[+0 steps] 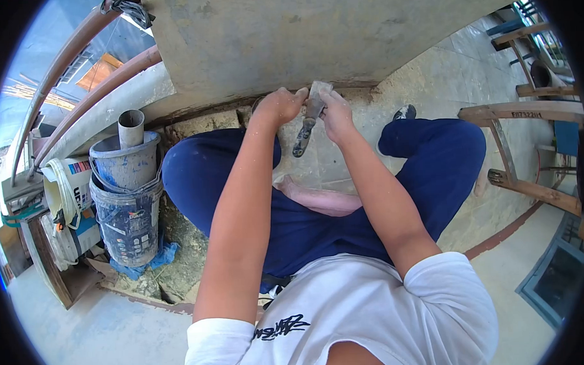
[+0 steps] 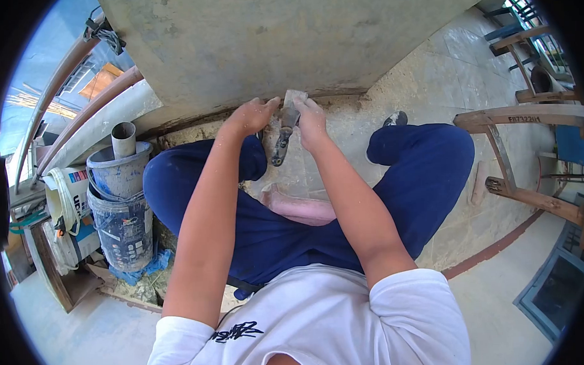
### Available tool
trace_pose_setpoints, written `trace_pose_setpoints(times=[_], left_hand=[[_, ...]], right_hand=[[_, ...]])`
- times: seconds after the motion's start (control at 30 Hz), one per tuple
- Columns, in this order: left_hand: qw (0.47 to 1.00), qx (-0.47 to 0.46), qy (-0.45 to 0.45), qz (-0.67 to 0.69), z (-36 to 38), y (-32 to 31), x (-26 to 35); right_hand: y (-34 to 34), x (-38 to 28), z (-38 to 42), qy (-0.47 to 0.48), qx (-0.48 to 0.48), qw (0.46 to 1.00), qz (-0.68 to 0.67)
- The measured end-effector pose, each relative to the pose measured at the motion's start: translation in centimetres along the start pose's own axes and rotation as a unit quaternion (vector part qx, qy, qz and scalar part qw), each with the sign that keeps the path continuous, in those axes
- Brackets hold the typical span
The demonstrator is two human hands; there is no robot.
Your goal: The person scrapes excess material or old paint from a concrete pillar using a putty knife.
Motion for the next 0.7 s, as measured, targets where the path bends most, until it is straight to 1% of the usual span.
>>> trace_pose_setpoints(times=[0.03, 0.07, 0.1, 0.13, 0.17, 0.2, 0.23, 0.27, 0.3, 0.33, 0.37, 0.4, 0.43, 0.47, 0.5, 0.57, 0.6, 0.63, 0.67, 0.7], left_hand=[[0.983, 0.097, 0.091, 0.127, -1.4, -3.2, -3.1], [0.947, 0.176, 0.078, 0.255, -1.7, -5.4, -3.1], [0.921, 0.218, 0.051, 0.320, -1.2, -5.8, -1.4], [0.918, 0.252, 0.028, 0.305, -0.4, -5.2, 0.4], [0.918, 0.255, 0.032, 0.303, -0.4, -5.7, 1.1], [0.889, 0.285, 0.032, 0.356, -0.3, -6.0, 1.4], [0.857, 0.313, 0.031, 0.409, -0.4, -6.3, 1.6], [0.831, 0.320, 0.019, 0.454, -0.8, -6.6, 1.7], [0.829, 0.322, 0.019, 0.457, -1.2, -6.7, 1.6], [0.791, 0.331, 0.026, 0.514, -1.5, -7.1, 0.9], [0.750, 0.338, 0.033, 0.567, -1.9, -7.4, 0.1], [0.739, 0.344, 0.036, 0.579, -3.0, -8.6, -2.3], [0.736, 0.345, 0.039, 0.581, -3.7, -8.9, -4.1], [0.706, 0.334, 0.101, 0.616, -3.9, -10.1, -6.5], [0.673, 0.319, 0.160, 0.647, -4.1, -11.7, -8.8], [0.667, 0.357, 0.174, 0.630, -5.0, -13.9, -13.6], [0.690, 0.335, 0.186, 0.614, -5.4, -14.5, -15.0], [0.713, 0.310, 0.200, 0.596, -5.7, -15.3, -16.3], [0.737, 0.307, 0.195, 0.569, -6.0, -15.6, -17.4], [0.737, 0.305, 0.197, 0.571, -6.5, -16.1, -18.5]], right_hand=[[-0.5, -0.2, 0.9, -0.028, -0.018, 0.996, -0.081], [-1.0, -0.3, 1.2, -0.053, -0.039, 0.985, -0.162], [-1.2, -0.5, 1.1, -0.053, -0.046, 0.985, -0.159], [-0.7, -1.1, 0.8, -0.015, -0.043, 0.991, -0.129], [-0.3, -1.6, 0.8, 0.021, -0.037, 0.994, -0.100], [-0.1, -2.1, 1.2, 0.028, -0.024, 0.999, -0.019], [0.4, -2.5, 1.0, 0.026, -0.025, 0.999, -0.019], [0.8, -3.5, 0.7, 0.047, 0.001, 0.990, 0.132], [1.1, -4.5, 0.3, 0.069, 0.025, 0.957, 0.280], [1.3, -6.0, 0.9, 0.069, 0.023, 0.956, 0.283], [1.9, -8.7, 1.9, 0.123, 0.070, 0.930, 0.340], [2.2, -11.6, 3.4, 0.174, 0.116, 0.896, 0.393], [2.6, -13.7, 4.5, 0.200, 0.106, 0.884, 0.408], [3.0, -15.5, 5.6, 0.226, 0.096, 0.872, 0.424], [3.4, -16.4, 6.8, 0.224, 0.096, 0.870, 0.428], [4.0, -18.1, 8.6, 0.244, 0.097, 0.856, 0.445], [4.6, -17.9, 8.2, 0.244, 0.096, 0.853, 0.451], [5.7, -16.8, 7.4, 0.212, 0.089, 0.872, 0.432], [6.6, -16.0, 6.5, 0.179, 0.083, 0.890, 0.411], [6.5, -15.9, 6.1, 0.176, 0.084, 0.890, 0.413]])
Point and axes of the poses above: each hand's wrist, its own z-axis away from the middle knuckle, its own y-axis out of the back of the hand, x = y × z, the point moved 9 cm from there along -z, towards the middle knuckle, and after that the axes turned 9 degrees about -y, right-handed, at the moved point
